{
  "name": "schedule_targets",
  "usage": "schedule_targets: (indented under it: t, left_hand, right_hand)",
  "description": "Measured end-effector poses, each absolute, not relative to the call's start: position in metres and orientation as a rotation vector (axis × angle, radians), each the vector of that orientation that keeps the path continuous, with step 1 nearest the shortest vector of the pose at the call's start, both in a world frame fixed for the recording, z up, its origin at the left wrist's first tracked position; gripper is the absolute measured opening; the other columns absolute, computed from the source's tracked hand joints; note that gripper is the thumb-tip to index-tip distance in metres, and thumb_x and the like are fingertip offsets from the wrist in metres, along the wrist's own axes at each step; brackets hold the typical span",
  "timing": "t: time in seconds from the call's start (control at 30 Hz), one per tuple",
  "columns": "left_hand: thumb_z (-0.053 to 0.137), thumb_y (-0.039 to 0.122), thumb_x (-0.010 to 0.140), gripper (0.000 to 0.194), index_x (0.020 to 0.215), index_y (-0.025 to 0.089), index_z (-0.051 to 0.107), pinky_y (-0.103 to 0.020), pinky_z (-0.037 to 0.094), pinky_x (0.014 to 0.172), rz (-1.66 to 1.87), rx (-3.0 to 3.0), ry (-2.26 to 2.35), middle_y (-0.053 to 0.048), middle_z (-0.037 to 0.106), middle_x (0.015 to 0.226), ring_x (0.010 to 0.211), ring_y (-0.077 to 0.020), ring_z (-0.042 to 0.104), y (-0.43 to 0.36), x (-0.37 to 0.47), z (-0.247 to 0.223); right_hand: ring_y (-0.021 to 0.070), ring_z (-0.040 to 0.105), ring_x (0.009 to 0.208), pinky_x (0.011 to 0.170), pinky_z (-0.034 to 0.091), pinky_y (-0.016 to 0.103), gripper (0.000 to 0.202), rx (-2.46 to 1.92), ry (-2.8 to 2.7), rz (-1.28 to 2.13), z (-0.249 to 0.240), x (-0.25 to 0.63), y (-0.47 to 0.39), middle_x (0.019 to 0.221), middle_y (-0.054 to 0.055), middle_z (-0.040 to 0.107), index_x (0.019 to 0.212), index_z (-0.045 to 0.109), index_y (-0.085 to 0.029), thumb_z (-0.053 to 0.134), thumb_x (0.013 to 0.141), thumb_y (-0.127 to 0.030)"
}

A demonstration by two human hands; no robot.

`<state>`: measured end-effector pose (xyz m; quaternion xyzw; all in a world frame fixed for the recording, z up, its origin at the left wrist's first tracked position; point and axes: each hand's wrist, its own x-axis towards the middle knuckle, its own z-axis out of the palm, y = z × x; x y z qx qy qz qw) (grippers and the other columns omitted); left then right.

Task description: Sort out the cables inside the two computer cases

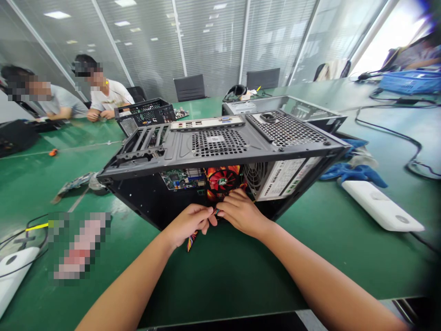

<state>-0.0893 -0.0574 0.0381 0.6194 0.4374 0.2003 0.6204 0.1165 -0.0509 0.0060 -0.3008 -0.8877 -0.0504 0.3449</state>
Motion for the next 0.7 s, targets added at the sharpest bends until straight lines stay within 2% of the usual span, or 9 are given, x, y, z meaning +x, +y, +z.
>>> schedule_targets:
  t: [0.13,0.3,0.5,0.63,0.7]
  left_hand:
    - [0.044,0.057,0.088,0.052,0.069,0.013,0.064,-0.022,0.027,0.048,0.375,1.544,1.041,0.004,0.043,0.049,0.046,-0.008,0.035,-0.058,-0.0924,0.0395]
    - [0.044,0.039,0.092,0.038,0.067,0.015,0.059,-0.022,0.03,0.053,0.425,1.948,1.135,0.002,0.051,0.057,0.052,-0.0093,0.043,-0.0608,-0.0924,0.0422]
    - [0.045,0.034,0.092,0.041,0.056,0.016,0.048,-0.024,0.023,0.055,0.537,2.247,1.121,0.004,0.04,0.051,0.051,-0.0084,0.035,-0.0601,-0.0901,0.0416]
    - [0.044,0.042,0.092,0.04,0.066,0.015,0.06,-0.022,0.028,0.052,0.46,1.94,1.106,0.002,0.05,0.056,0.051,-0.009,0.041,-0.0595,-0.0909,0.0398]
    - [0.045,0.049,0.09,0.043,0.077,0.013,0.066,-0.021,0.027,0.048,0.421,1.72,1.078,0.002,0.051,0.059,0.049,-0.0084,0.039,-0.0593,-0.0914,0.039]
  right_hand:
    - [0.0178,0.048,0.071,0.077,0.035,0.034,0.026,-0.794,-2.288,-0.148,0.0053,0.116,-0.0516,0.071,0.003,0.057,0.087,0.064,-0.018,0.044,0.098,-0.03]
    - [0.0174,0.049,0.07,0.077,0.034,0.033,0.027,-0.838,-2.32,-0.11,0.0057,0.1146,-0.0516,0.07,0.002,0.058,0.085,0.062,-0.018,0.043,0.099,-0.03]
    - [0.0168,0.051,0.07,0.076,0.034,0.032,0.027,-0.847,-2.337,0.007,0.0076,0.1156,-0.05,0.07,0.002,0.061,0.081,0.06,-0.019,0.042,0.099,-0.03]
    - [0.0166,0.051,0.07,0.076,0.034,0.033,0.029,-0.858,-2.319,0.039,0.0076,0.1163,-0.0505,0.073,0.002,0.061,0.085,0.061,-0.019,0.04,0.1,-0.033]
    - [0.017,0.05,0.071,0.077,0.034,0.033,0.027,-0.849,-2.312,0.01,0.0069,0.1164,-0.051,0.075,0.003,0.061,0.09,0.062,-0.019,0.041,0.1,-0.033]
